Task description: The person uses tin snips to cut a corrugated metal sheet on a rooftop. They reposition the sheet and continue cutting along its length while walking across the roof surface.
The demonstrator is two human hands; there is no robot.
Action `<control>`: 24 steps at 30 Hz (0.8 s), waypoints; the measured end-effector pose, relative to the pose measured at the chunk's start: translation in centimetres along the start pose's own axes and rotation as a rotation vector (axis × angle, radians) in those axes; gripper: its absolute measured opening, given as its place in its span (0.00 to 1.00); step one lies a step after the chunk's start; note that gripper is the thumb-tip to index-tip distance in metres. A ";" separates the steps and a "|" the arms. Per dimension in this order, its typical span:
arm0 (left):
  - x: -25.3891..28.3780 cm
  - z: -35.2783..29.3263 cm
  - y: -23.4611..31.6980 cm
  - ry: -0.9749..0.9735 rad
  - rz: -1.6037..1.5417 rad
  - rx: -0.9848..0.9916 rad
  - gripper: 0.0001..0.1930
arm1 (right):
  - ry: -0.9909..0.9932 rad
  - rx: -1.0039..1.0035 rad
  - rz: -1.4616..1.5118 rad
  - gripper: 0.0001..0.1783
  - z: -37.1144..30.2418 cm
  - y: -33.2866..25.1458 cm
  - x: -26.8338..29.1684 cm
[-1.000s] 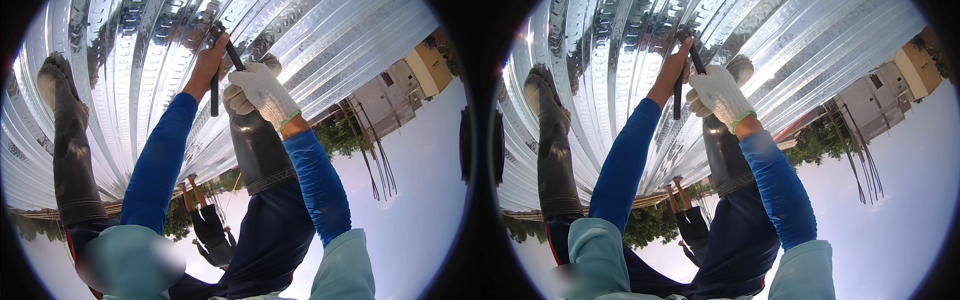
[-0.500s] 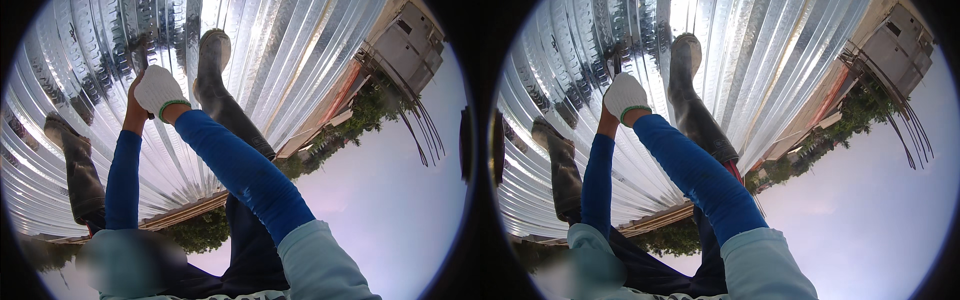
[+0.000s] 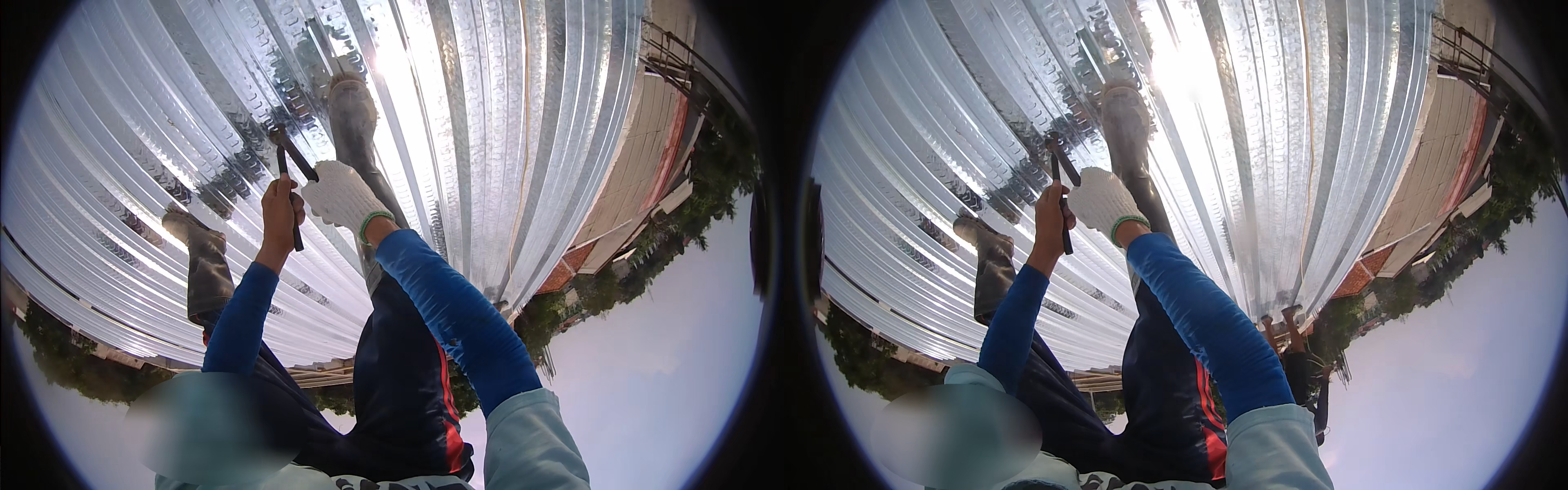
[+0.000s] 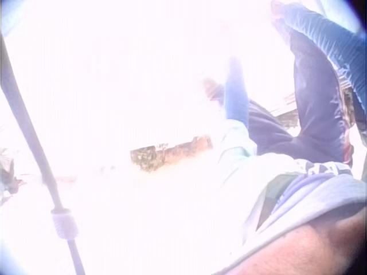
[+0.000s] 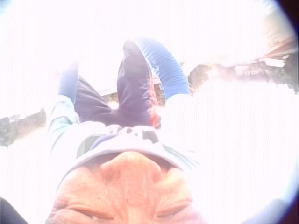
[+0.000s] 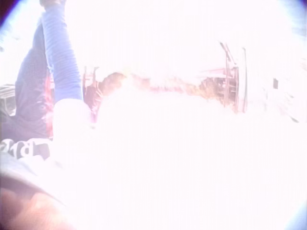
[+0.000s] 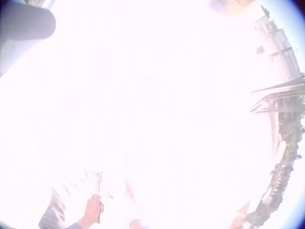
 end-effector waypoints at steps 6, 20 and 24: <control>-4.6 -1.9 0.8 -0.008 0.133 -0.017 0.17 | -0.118 -0.118 0.447 0.11 -3.1 1.3 5.1; -3.8 -7.0 1.0 -0.137 -0.226 -0.002 0.21 | 0.055 -0.203 0.136 0.12 -7.6 -2.6 2.0; 3.7 -10.4 0.9 -0.147 -0.298 0.126 0.29 | -0.003 0.028 -0.357 0.12 -9.6 -5.2 -5.9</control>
Point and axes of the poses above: each hand's wrist, its own z-axis towards the middle knuckle, its own x-axis out of the back of the hand, y = z × x, the point moved 4 cm from there along z, towards the middle knuckle, and after that the axes turned 3 degrees about y, right-handed, at the moved point
